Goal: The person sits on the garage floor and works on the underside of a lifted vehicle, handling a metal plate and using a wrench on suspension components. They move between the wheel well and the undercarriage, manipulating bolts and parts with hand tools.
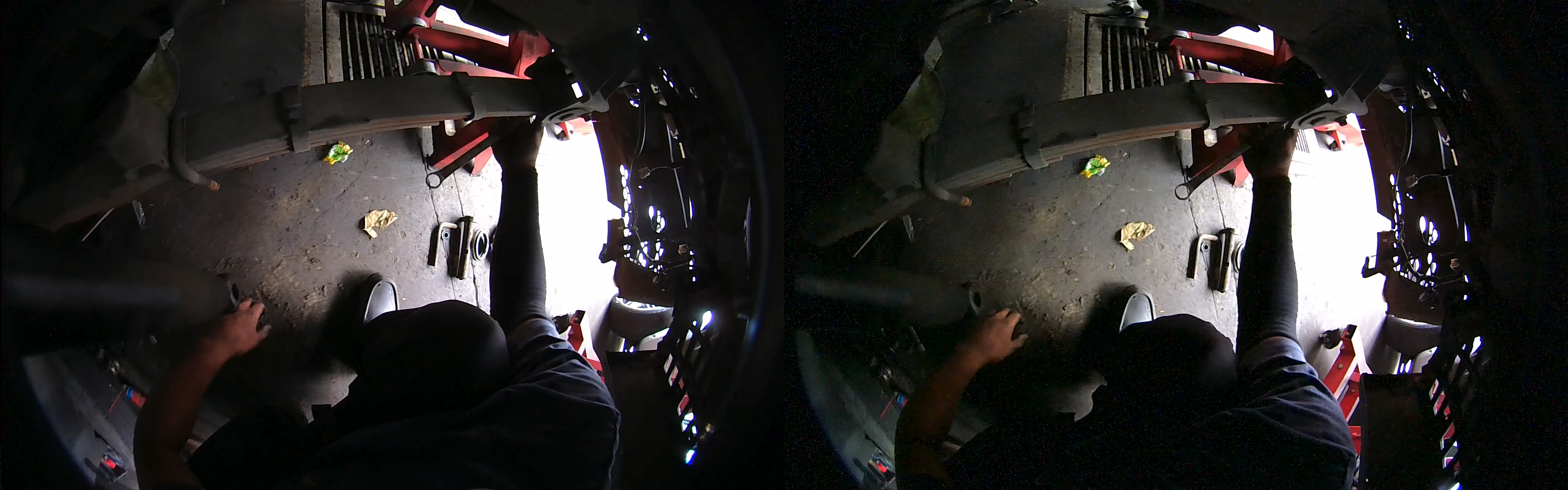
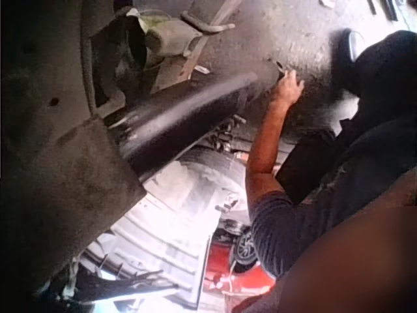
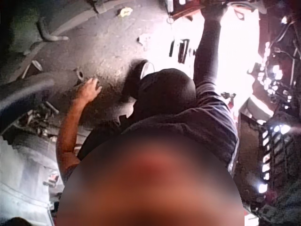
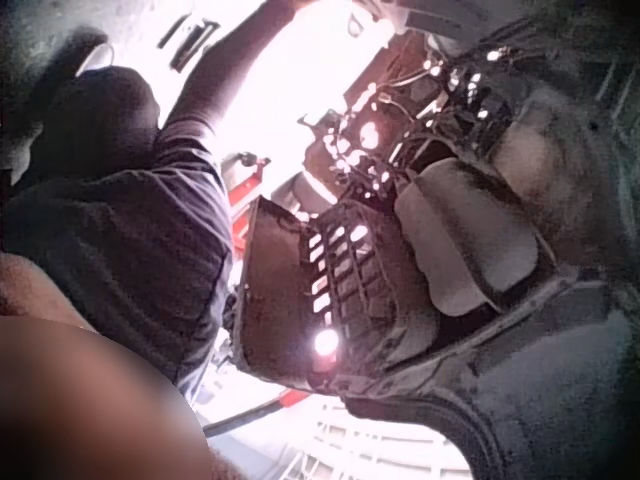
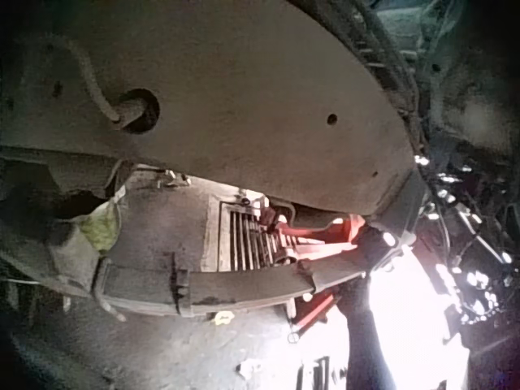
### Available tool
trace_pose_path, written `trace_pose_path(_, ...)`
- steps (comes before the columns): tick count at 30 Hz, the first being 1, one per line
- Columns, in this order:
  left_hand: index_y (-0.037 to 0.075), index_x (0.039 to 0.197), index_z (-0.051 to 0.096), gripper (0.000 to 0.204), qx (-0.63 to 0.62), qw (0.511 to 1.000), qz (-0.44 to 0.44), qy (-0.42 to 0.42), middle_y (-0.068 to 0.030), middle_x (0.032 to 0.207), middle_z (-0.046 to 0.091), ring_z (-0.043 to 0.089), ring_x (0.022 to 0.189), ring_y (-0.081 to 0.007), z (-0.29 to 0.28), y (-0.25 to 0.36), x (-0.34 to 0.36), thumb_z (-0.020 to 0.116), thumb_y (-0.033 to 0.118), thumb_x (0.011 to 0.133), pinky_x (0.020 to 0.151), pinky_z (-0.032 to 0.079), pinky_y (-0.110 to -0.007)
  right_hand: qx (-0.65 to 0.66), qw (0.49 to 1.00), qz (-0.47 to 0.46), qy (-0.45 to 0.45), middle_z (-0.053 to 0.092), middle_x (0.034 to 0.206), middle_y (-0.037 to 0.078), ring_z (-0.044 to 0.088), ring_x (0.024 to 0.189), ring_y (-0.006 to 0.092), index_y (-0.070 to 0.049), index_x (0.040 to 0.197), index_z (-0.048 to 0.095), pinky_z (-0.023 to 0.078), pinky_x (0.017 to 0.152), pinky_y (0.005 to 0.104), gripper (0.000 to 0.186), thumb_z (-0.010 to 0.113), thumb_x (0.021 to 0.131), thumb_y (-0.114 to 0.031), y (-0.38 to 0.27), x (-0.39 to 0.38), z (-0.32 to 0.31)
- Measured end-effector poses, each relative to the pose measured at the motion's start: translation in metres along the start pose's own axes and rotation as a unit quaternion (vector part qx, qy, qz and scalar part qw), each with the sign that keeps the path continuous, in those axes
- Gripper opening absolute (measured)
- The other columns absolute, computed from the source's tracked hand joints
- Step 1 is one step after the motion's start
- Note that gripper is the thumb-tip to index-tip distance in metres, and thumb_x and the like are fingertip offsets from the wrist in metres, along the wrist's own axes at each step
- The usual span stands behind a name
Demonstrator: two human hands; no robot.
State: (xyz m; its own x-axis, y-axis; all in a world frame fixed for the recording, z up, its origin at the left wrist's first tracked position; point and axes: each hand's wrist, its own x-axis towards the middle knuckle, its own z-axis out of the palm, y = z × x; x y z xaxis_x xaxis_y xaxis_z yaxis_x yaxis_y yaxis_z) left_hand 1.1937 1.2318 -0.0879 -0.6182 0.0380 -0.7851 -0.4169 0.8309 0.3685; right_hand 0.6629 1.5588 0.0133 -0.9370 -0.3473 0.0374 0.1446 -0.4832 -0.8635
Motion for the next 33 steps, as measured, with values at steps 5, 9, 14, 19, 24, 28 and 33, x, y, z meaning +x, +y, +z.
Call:
trace_pose_path(5,0.006,0.147,0.046,0.061,0.008,0.998,0.052,-0.017,-0.0228,0.151,0.045,0.047,0.139,-0.0380,-0.025,0.036,-0.008,0.053,0.046,0.102,0.114,0.040,-0.050,0.115,0.990,-0.039,-0.069,0.062,0.136,0.012,0.059,0.124,0.0285,-0.012,0.141,0.054,0.046,0.109,0.0468,0.059,0.049,0.101,-0.056,0.028,0.060,-0.036)
trace_pose_path(9,0.001,0.138,0.053,0.054,0.015,0.984,0.155,0.090,-0.0240,0.135,0.058,0.057,0.127,-0.0385,-0.059,0.079,-0.016,0.059,0.040,0.100,0.108,0.046,-0.048,0.184,0.978,-0.024,-0.093,0.062,0.134,0.012,0.060,0.123,0.0285,-0.011,0.142,0.053,0.045,0.110,0.0465,0.058,0.050,0.101,-0.052,0.041,0.097,-0.049)
trace_pose_path(14,-0.002,0.131,0.056,0.050,-0.062,0.965,0.212,0.145,-0.0222,0.122,0.063,0.064,0.113,-0.0341,-0.116,0.143,-0.023,0.066,0.034,0.097,0.099,0.053,-0.045,0.198,0.974,-0.031,-0.106,0.063,0.133,0.012,0.060,0.122,0.0280,-0.010,0.141,0.054,0.045,0.109,0.0454,0.056,0.053,0.101,-0.049,0.038,0.111,-0.042)
trace_pose_path(19,0.000,0.123,0.058,0.039,-0.101,0.897,0.307,0.302,-0.0198,0.114,0.064,0.066,0.105,-0.0309,-0.166,0.202,-0.015,0.067,0.026,0.096,0.091,0.055,-0.044,0.211,0.970,-0.032,-0.113,0.063,0.132,0.012,0.060,0.121,0.0275,-0.009,0.140,0.054,0.045,0.109,0.0443,0.055,0.055,0.100,-0.046,0.033,0.114,-0.033)
trace_pose_path(24,0.004,0.121,0.059,0.033,-0.121,0.732,0.411,0.530,-0.0148,0.105,0.068,0.069,0.097,-0.0253,-0.219,0.269,0.021,0.071,0.016,0.093,0.083,0.057,-0.041,0.181,0.976,-0.042,-0.115,0.064,0.131,0.013,0.060,0.120,0.0269,-0.008,0.139,0.054,0.045,0.108,0.0432,0.053,0.057,0.099,-0.043,0.032,0.117,-0.029)
trace_pose_path(28,0.005,0.124,0.060,0.034,-0.145,0.704,0.391,0.575,-0.0164,0.106,0.070,0.070,0.101,-0.0276,-0.271,0.330,0.064,0.067,0.024,0.097,0.089,0.056,-0.040,0.234,0.962,-0.017,-0.140,0.064,0.130,0.013,0.061,0.119,0.0265,-0.007,0.139,0.055,0.045,0.108,0.0424,0.052,0.059,0.099,-0.040,0.032,0.118,-0.030)
trace_pose_path(33,-0.011,0.117,0.056,0.030,-0.115,0.717,0.384,0.570,-0.0285,0.107,0.066,0.065,0.104,-0.0379,-0.314,0.374,0.094,0.048,0.011,0.100,0.096,0.051,-0.048,0.244,0.958,-0.016,-0.147,0.065,0.129,0.013,0.061,0.119,0.0260,-0.006,0.138,0.055,0.045,0.107,0.0413,0.050,0.061,0.098,-0.037,0.028,0.113,-0.033)
